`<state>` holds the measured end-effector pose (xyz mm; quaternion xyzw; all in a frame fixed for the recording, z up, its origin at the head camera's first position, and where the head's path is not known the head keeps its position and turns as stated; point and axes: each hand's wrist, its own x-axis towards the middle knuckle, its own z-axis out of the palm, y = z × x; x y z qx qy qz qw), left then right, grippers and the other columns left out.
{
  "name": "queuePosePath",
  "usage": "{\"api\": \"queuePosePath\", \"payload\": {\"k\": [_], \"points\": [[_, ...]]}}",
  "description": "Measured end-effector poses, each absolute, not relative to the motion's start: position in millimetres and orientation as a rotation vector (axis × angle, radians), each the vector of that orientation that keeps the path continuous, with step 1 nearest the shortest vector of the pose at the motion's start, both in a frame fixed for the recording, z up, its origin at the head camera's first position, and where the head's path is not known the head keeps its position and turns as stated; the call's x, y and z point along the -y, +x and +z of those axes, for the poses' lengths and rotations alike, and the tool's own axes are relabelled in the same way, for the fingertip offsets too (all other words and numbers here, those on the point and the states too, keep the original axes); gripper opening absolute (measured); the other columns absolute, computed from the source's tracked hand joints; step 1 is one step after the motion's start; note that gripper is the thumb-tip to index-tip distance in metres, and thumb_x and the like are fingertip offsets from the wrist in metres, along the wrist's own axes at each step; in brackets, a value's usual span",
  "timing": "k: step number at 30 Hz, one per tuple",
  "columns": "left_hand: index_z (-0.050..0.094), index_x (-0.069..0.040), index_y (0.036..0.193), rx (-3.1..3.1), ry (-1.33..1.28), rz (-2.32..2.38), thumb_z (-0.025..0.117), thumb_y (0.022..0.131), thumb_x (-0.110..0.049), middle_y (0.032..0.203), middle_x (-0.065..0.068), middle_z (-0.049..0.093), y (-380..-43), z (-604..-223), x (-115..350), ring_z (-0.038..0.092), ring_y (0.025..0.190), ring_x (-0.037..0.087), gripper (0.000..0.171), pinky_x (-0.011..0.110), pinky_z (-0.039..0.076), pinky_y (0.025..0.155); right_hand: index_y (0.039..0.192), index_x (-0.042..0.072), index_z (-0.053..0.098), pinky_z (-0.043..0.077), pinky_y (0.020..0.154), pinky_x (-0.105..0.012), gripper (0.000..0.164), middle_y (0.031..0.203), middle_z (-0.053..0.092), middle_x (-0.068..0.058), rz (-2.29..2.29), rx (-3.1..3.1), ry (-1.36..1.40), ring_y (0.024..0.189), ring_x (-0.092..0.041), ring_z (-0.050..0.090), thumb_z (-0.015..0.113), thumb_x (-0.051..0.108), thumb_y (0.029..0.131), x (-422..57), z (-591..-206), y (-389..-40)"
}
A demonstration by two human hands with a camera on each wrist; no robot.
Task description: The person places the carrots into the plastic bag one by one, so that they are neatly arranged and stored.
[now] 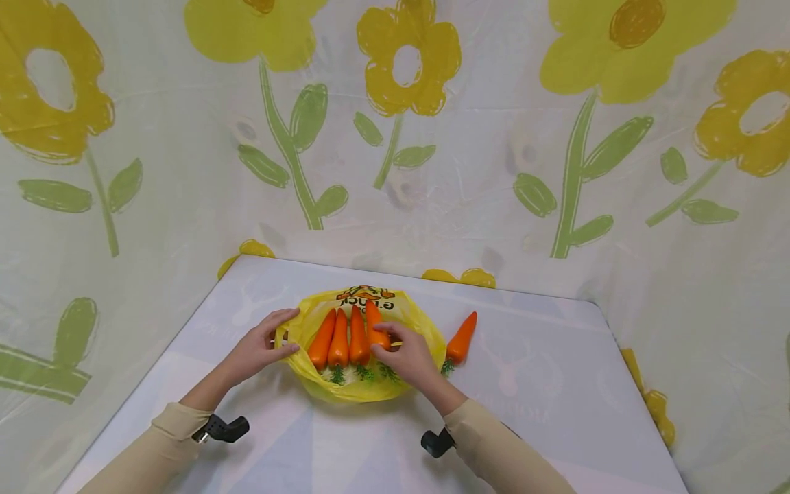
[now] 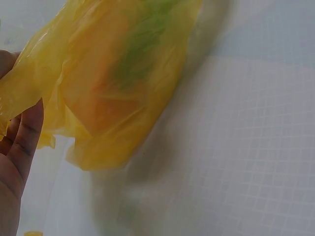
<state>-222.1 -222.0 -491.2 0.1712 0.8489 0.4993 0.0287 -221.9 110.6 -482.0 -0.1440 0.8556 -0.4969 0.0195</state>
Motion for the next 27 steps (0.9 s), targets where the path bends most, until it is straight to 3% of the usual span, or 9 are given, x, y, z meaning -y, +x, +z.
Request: {"api": "queuePosePath", "payload": {"k": [18,27], "points": [[0.041,-0.001,0.154,-2.621,0.566,1.544,0.075,0.093,-0.021,0.154,0.023,0.036,-222.1,-491.4,223.6,0.048,0.132,0.046,0.072,0.049,0.052,0.1,0.127,0.021,0.069,0.058,0.088,-0.039,0.036,0.126,0.068,-0.005,-1.404,-2.676,-0.426,0.104,-0.022,0.065,0.075,0.028,0.092,-102.9,-485.8,-240.8],[0.043,-0.003,0.153,-2.596,0.543,1.578,0.077,0.091,-0.019,0.155,0.021,0.037,-222.4,-490.7,221.8,0.046,0.135,0.045,0.072,0.051,0.05,0.102,0.125,0.021,0.07,0.058,0.085,-0.038,0.034,0.126,0.068,-0.005,-1.375,-2.677,-0.434,0.105,-0.023,0.066,0.076,0.024,0.092,-104.5,-493.5,-244.6]]}}
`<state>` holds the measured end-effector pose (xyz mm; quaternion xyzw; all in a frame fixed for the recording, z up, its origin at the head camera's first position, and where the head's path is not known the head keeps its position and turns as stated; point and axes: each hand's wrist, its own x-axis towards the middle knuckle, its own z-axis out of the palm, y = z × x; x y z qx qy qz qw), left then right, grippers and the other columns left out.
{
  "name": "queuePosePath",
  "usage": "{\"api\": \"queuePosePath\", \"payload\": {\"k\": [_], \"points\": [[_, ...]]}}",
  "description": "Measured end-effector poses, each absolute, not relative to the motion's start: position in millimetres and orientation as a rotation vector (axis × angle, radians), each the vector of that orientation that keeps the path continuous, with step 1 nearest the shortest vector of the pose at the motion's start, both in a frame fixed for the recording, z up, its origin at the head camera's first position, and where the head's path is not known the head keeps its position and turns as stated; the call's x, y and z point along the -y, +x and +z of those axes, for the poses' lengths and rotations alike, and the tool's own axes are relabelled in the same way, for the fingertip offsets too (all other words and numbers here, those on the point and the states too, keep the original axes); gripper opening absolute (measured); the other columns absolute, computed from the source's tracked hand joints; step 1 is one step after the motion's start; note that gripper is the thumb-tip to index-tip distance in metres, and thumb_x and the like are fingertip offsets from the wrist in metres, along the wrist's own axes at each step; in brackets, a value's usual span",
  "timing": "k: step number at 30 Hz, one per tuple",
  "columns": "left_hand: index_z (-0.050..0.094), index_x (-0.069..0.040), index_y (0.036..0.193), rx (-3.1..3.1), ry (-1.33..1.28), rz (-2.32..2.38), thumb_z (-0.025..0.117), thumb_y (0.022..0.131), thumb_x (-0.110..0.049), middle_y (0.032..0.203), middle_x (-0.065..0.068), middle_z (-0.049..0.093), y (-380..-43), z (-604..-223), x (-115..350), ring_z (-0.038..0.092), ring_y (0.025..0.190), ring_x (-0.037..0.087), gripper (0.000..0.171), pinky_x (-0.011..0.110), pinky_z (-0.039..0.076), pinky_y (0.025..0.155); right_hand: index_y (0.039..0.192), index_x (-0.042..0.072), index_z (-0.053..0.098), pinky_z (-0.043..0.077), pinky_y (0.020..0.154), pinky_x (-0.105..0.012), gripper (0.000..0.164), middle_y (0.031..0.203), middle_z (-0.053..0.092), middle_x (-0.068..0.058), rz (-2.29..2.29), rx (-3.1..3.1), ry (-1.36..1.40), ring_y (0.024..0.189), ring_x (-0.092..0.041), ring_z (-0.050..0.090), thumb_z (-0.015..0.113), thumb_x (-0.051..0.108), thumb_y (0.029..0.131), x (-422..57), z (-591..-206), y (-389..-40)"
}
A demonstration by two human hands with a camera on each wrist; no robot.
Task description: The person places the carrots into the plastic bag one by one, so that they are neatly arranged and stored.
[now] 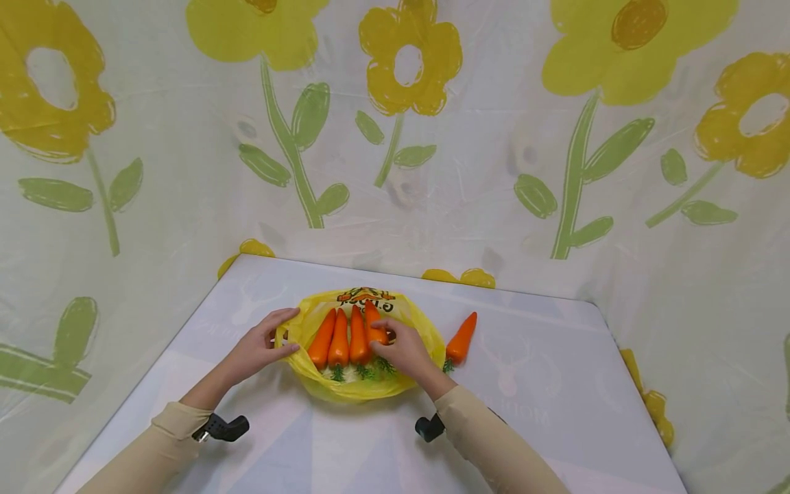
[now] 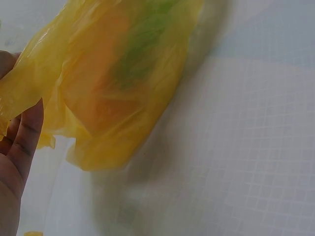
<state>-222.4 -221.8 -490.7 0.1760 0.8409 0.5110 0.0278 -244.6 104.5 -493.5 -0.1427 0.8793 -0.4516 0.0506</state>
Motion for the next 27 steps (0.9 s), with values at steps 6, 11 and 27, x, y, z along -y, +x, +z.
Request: {"api": "queuePosePath", "payload": {"k": [6,11,27], "points": [[0.042,-0.001,0.153,-2.609,0.562,1.564,0.076,0.093,-0.02,0.154,0.023,0.036,-222.4,-490.7,221.7,0.046,0.134,0.046,0.071,0.05,0.052,0.101,0.126,0.018,0.07,0.057,0.087,-0.04,0.033,0.126,0.068,-0.005,-1.339,-2.673,-0.434,0.104,-0.023,0.065,0.075,0.023,0.093,-107.6,-498.3,-247.3],[0.042,-0.001,0.153,-2.603,0.539,1.561,0.076,0.092,-0.02,0.155,0.022,0.036,-222.1,-489.5,220.5,0.046,0.135,0.045,0.073,0.05,0.05,0.102,0.127,0.017,0.07,0.058,0.086,-0.04,0.034,0.127,0.068,-0.005,-1.316,-2.652,-0.434,0.103,-0.023,0.065,0.076,0.023,0.094,-109.2,-502.6,-247.0],[0.042,-0.002,0.153,-2.612,0.542,1.552,0.076,0.093,-0.019,0.155,0.023,0.036,-221.1,-488.9,220.4,0.044,0.137,0.046,0.072,0.053,0.049,0.103,0.131,0.022,0.07,0.054,0.079,-0.033,0.037,0.125,0.067,-0.003,-1.235,-2.627,-0.433,0.092,-0.017,0.059,0.074,0.022,0.094,-110.4,-508.5,-244.5]]}}
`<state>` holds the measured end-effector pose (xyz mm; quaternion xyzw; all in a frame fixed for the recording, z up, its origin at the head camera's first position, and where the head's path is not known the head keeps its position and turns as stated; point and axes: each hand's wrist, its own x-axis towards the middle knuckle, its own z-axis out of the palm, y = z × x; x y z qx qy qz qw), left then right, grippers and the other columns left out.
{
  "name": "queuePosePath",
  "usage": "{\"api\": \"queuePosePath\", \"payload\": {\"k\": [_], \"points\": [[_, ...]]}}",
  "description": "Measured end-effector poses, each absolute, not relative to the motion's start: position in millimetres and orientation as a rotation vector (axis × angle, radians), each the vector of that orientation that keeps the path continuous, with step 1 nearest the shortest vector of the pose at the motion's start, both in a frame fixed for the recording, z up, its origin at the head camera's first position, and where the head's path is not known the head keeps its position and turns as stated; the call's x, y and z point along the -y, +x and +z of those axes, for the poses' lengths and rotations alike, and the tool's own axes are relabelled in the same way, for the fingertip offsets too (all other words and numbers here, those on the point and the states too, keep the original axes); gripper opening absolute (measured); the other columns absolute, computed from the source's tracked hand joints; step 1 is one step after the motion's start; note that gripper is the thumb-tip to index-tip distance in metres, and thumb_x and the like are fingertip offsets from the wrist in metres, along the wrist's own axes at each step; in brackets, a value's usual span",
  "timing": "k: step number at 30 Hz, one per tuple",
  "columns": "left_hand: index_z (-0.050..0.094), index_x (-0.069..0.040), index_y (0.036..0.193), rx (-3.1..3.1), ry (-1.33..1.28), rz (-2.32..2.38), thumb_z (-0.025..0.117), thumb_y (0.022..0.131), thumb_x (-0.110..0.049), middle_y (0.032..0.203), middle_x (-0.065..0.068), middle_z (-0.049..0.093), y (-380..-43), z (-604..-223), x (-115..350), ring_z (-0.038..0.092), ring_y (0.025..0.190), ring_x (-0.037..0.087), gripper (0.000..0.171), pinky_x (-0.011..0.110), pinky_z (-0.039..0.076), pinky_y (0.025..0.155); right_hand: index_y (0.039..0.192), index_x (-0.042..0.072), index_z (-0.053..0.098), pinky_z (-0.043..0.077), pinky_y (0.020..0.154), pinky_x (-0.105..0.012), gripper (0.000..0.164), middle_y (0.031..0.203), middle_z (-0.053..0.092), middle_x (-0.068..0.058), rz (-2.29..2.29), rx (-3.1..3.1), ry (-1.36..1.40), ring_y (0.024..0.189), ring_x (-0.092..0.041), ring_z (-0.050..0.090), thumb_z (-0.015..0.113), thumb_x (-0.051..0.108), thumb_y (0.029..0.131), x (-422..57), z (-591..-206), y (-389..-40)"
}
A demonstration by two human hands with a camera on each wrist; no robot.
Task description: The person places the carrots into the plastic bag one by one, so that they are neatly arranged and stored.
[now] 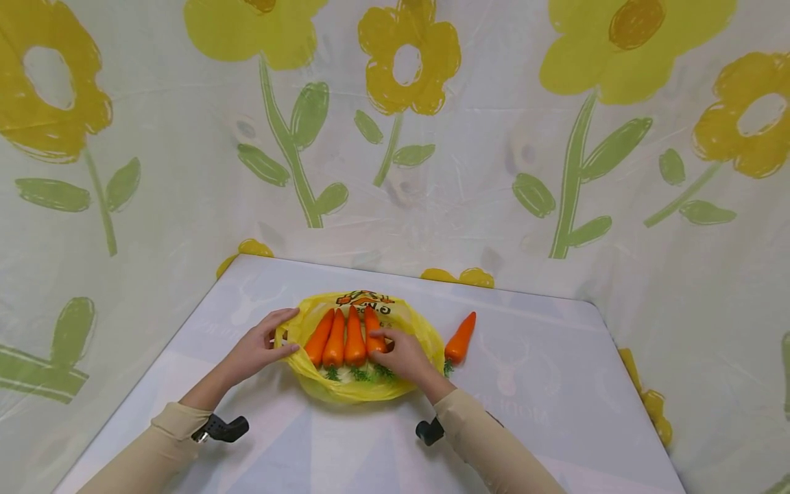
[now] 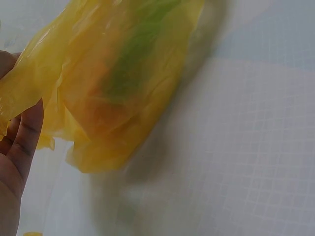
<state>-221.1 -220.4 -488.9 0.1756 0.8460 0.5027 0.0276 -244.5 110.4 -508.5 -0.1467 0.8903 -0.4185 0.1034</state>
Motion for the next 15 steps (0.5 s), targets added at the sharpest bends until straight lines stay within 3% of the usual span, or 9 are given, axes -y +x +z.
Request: {"api": "queuePosePath", "payload": {"k": [6,15], "points": [[0.042,-0.001,0.153,-2.597,0.546,1.574,0.076,0.092,-0.018,0.155,0.023,0.036,-219.5,-487.3,220.5,0.043,0.137,0.046,0.071,0.055,0.048,0.104,0.132,0.021,0.069,0.052,0.077,-0.032,0.039,0.12,0.067,-0.005,-1.21,-2.635,-0.456,0.09,-0.017,0.058,0.073,0.022,0.094,-110.7,-509.6,-242.5],[0.043,-0.001,0.153,-2.592,0.554,1.586,0.076,0.092,-0.017,0.155,0.022,0.036,-218.8,-487.6,220.9,0.044,0.137,0.045,0.071,0.054,0.049,0.103,0.134,0.021,0.068,0.047,0.071,-0.03,0.039,0.134,0.064,-0.006,-1.173,-2.67,-0.491,0.087,-0.018,0.054,0.074,0.024,0.095,-110.0,-508.4,-240.6]]}}
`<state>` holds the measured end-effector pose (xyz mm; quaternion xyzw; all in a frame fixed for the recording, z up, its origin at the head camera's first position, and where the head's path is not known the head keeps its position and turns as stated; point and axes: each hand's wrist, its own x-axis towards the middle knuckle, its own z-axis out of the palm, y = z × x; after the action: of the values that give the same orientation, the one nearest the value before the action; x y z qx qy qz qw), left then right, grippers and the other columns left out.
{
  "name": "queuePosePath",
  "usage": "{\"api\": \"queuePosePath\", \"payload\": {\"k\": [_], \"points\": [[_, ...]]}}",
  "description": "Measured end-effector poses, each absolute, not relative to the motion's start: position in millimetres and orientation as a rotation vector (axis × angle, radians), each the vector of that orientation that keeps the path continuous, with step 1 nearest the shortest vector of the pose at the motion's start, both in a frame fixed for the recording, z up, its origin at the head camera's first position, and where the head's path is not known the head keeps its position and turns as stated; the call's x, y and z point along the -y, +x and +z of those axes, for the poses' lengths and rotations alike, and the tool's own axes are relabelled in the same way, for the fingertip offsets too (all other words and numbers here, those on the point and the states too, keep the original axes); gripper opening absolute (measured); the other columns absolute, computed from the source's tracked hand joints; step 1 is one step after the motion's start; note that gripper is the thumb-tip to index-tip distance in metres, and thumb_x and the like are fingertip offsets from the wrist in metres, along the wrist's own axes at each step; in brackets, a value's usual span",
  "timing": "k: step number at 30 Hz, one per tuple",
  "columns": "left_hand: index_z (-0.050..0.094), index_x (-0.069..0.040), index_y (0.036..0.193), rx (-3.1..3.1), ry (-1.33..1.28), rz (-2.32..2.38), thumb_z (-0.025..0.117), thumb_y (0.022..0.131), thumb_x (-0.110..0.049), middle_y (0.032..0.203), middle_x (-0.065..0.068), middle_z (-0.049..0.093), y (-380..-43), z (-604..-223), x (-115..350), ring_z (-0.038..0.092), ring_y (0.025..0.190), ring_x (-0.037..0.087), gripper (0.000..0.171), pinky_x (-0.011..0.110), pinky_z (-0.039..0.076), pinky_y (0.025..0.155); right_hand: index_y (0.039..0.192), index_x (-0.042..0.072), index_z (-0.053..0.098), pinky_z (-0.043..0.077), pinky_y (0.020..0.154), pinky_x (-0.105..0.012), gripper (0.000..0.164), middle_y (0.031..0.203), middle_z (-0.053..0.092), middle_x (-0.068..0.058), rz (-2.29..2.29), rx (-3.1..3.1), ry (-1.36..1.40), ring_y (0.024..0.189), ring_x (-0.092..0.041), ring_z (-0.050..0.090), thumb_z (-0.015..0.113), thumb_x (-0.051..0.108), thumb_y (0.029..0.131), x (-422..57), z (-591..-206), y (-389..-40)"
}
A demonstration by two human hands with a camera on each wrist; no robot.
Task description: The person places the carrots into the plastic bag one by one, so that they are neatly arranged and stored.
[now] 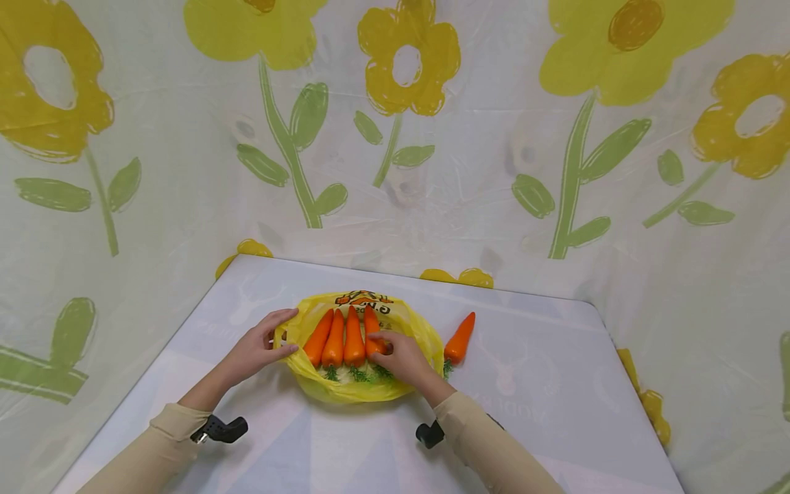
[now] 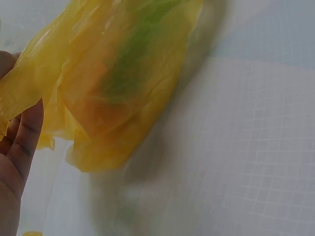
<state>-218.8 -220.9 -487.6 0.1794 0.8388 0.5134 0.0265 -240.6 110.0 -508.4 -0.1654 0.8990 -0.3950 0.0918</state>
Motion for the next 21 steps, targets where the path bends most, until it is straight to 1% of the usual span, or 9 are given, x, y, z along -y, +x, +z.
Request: {"api": "queuePosePath", "payload": {"k": [3,6,9,11,13,17,21], "points": [[0.043,-0.001,0.153,-2.59,0.556,1.59,0.076,0.093,-0.017,0.155,0.022,0.036,-219.3,-488.7,221.1,0.044,0.137,0.045,0.071,0.054,0.049,0.103,0.134,0.02,0.068,0.048,0.07,-0.031,0.039,0.136,0.063,-0.007,-1.157,-2.681,-0.518,0.085,-0.018,0.054,0.073,0.024,0.095,-110.1,-507.0,-240.0],[0.042,-0.001,0.153,-2.588,0.554,1.586,0.076,0.093,-0.017,0.155,0.023,0.036,-219.7,-489.2,221.2,0.043,0.137,0.045,0.071,0.053,0.049,0.103,0.134,0.019,0.068,0.052,0.077,-0.035,0.04,0.14,0.061,-0.009,-1.156,-2.683,-0.533,0.092,-0.021,0.057,0.073,0.024,0.095,-110.6,-505.8,-239.5],[0.043,-0.001,0.153,-2.592,0.547,1.579,0.076,0.093,-0.018,0.155,0.023,0.036,-219.6,-489.2,221.3,0.044,0.137,0.045,0.071,0.053,0.049,0.103,0.134,0.019,0.068,0.053,0.093,-0.044,0.04,0.143,0.058,-0.012,-1.155,-2.684,-0.538,0.111,-0.027,0.06,0.074,0.024,0.095,-110.7,-505.4,-239.3],[0.043,-0.001,0.153,-2.593,0.545,1.577,0.076,0.093,-0.018,0.155,0.023,0.036,-219.5,-489.2,221.3,0.044,0.137,0.045,0.071,0.053,0.05,0.103,0.134,0.018,0.068,0.05,0.103,-0.049,0.04,0.144,0.057,-0.013,-1.153,-2.688,-0.55,0.124,-0.033,0.057,0.074,0.023,0.095,-110.7,-505.5,-239.3],[0.043,-0.001,0.153,-2.592,0.546,1.58,0.076,0.093,-0.018,0.155,0.023,0.036,-219.5,-489.2,221.2,0.044,0.136,0.045,0.071,0.053,0.05,0.103,0.134,0.017,0.068,0.046,0.107,-0.052,0.04,0.145,0.056,-0.015,-1.145,-2.693,-0.561,0.132,-0.036,0.053,0.074,0.023,0.095,-111.0,-505.7,-239.1],[0.043,-0.001,0.153,-2.591,0.547,1.583,0.076,0.093,-0.017,0.155,0.023,0.036,-219.8,-489.9,221.2,0.045,0.136,0.045,0.071,0.052,0.05,0.102,0.134,0.017,0.069,0.044,0.11,-0.054,0.039,0.148,0.053,-0.017,-1.138,-2.702,-0.573,0.136,-0.039,0.049,0.074,0.023,0.095,-111.7,-505.9,-238.6],[0.042,-0.001,0.153,-2.603,0.536,1.572,0.076,0.092,-0.016,0.155,0.023,0.036,-219.8,-489.7,220.3,0.046,0.135,0.045,0.071,0.052,0.051,0.102,0.133,0.017,0.069,0.045,0.109,-0.055,0.039,0.149,0.052,-0.018,-1.141,-2.711,-0.57,0.136,-0.04,0.049,0.074,0.023,0.095,-112.6,-504.7,-237.5]]}}
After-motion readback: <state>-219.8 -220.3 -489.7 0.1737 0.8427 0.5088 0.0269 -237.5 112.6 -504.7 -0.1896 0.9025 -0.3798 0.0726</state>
